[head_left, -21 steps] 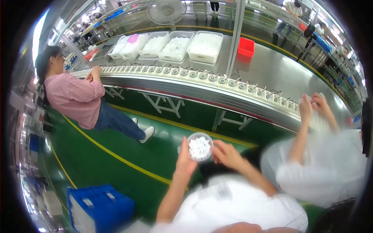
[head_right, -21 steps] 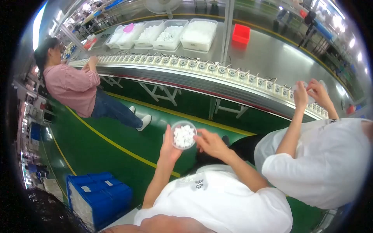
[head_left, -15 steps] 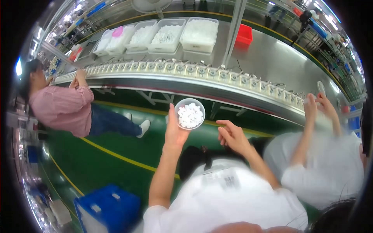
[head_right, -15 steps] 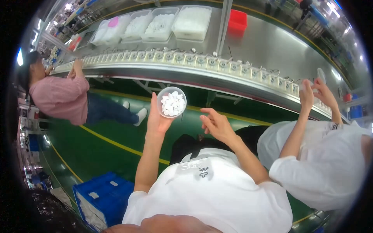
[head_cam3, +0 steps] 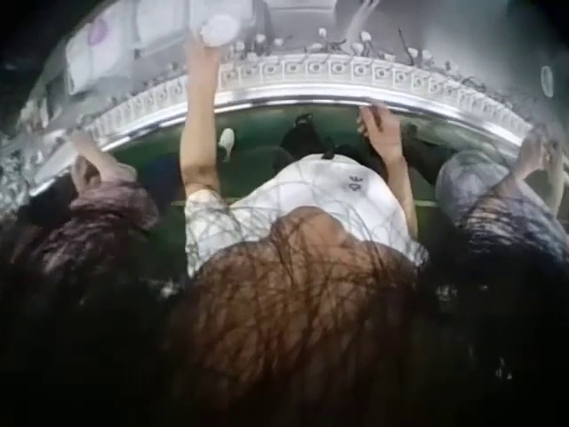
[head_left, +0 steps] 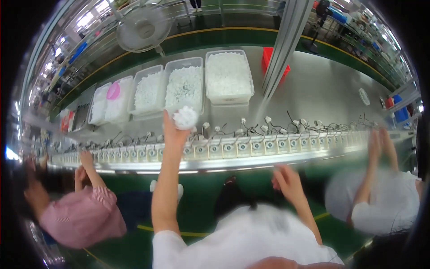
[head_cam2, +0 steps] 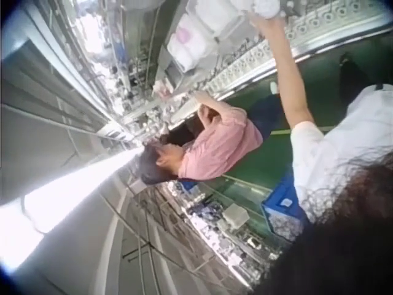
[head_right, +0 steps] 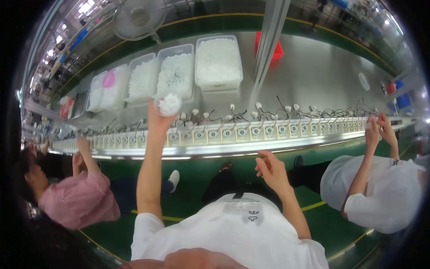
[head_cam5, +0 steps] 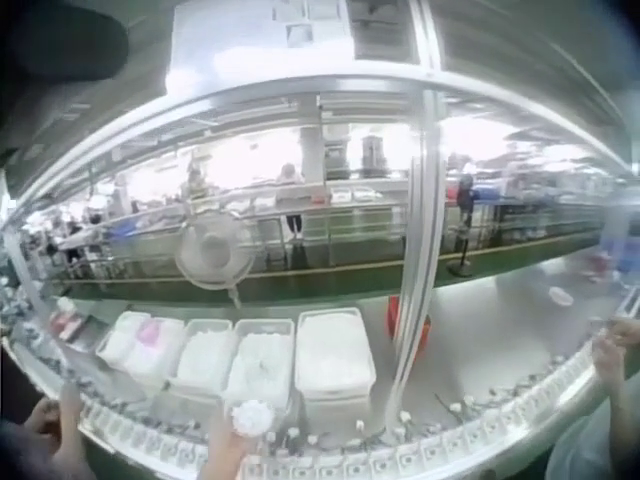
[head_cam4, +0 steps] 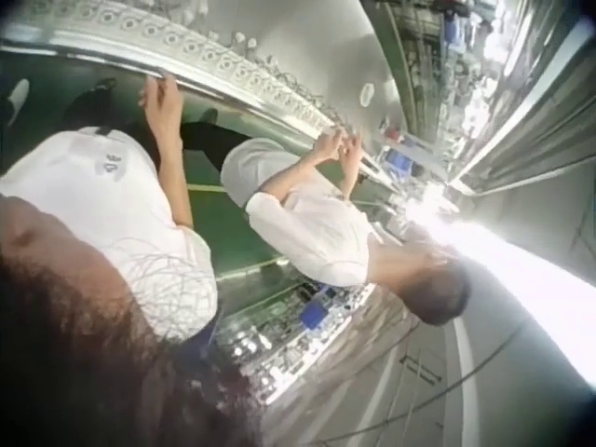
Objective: The person assembles small electric fans by hand, placing circular plastic components into fan housings on a production line.
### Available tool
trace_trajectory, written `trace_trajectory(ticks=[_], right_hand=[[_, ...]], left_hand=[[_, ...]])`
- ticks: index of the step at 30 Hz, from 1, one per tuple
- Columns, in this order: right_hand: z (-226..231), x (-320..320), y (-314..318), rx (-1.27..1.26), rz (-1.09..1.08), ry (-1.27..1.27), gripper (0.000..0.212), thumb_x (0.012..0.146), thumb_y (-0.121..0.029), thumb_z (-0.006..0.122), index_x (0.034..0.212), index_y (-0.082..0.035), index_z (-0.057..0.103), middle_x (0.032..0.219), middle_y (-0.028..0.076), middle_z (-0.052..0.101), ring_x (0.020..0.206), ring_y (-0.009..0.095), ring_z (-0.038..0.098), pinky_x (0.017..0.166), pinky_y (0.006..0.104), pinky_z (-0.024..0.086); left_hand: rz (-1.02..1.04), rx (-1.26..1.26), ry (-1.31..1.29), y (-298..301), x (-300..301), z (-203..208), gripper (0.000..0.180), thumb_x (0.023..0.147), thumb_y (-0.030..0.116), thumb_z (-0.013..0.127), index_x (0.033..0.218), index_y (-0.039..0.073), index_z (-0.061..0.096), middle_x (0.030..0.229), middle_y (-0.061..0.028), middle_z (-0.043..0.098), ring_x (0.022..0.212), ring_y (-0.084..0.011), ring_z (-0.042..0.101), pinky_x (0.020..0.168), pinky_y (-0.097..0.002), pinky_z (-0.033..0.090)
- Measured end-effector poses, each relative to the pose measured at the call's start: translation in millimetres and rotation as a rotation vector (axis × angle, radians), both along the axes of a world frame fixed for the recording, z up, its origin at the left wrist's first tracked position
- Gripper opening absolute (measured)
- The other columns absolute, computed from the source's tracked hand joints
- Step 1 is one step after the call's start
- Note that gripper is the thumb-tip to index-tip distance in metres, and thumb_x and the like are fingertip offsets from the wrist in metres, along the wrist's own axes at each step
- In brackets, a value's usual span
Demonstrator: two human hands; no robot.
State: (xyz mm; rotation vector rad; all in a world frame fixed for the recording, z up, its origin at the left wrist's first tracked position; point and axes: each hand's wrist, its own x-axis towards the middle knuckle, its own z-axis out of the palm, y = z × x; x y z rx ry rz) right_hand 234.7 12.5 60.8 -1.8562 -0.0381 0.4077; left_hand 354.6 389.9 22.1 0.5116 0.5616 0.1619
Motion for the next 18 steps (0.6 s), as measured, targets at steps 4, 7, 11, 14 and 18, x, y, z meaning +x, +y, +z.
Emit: trace_trajectory(ticks=[4, 7, 11, 14, 18], right_hand=[[-2.9, 9.2, 22.5, 0.018, -0.145, 0.019, 0.024, 0.093, -0.012, 0.054, 0.115, -0.003, 0.054, 0.070, 0.005, 0.059, 0.055, 0.010, 0.054, 0.049, 0.0220, 0.044], [-2.3, 11.8, 32.1, -0.041, -0.217, 0.080, 0.024, 0.092, -0.011, 0.055, 0.114, -0.001, 0.055, 0.070, 0.006, 0.059, 0.056, 0.009, 0.055, 0.050, 0.0217, 0.044], [-7.0, 13.2, 29.7, -0.093, -0.304, 0.089, 0.024, 0.091, -0.009, 0.056, 0.114, 0.000, 0.056, 0.069, 0.007, 0.060, 0.057, 0.009, 0.057, 0.051, 0.0214, 0.045], [-10.9, 15.0, 23.1, -0.121, -0.314, 0.089, 0.025, 0.091, -0.009, 0.055, 0.114, 0.000, 0.055, 0.069, 0.006, 0.059, 0.057, 0.009, 0.057, 0.051, 0.0210, 0.045], [-15.3, 22.2, 33.3, -0.131, -0.291, 0.064, 0.025, 0.092, -0.009, 0.054, 0.116, 0.000, 0.055, 0.071, 0.005, 0.059, 0.058, 0.008, 0.056, 0.051, 0.0207, 0.045]], left_hand=[[0.013, 0.236, 0.018, 75.2, 77.7, -27.9, 0.065, 0.092, 0.058, 0.038, 0.135, 0.009, 0.037, 0.134, -0.0141, 0.046, 0.123, -0.0300, 0.046, 0.101, -0.0520, 0.037], [-0.042, 0.312, 0.002, 112.8, 118.3, -71.2, 0.067, 0.092, 0.059, 0.037, 0.135, 0.008, 0.037, 0.135, -0.0141, 0.046, 0.124, -0.0300, 0.045, 0.101, -0.0517, 0.037], [-0.067, 0.246, 0.006, 126.6, 142.7, -99.4, 0.068, 0.092, 0.057, 0.040, 0.135, 0.005, 0.037, 0.132, -0.0133, 0.048, 0.121, -0.0297, 0.049, 0.100, -0.0509, 0.038], [-0.048, 0.440, 0.111, 118.4, 158.8, -102.3, 0.064, 0.091, 0.055, 0.046, 0.131, 0.004, 0.045, 0.123, -0.0125, 0.055, 0.114, -0.0284, 0.054, 0.095, -0.0445, 0.043], [-0.096, 1.316, 0.319, 142.0, 163.7, -137.0, 0.055, 0.089, 0.051, 0.053, 0.115, 0.004, 0.058, 0.103, -0.0146, 0.064, 0.099, -0.0265, 0.061, 0.082, -0.0390, 0.046]])
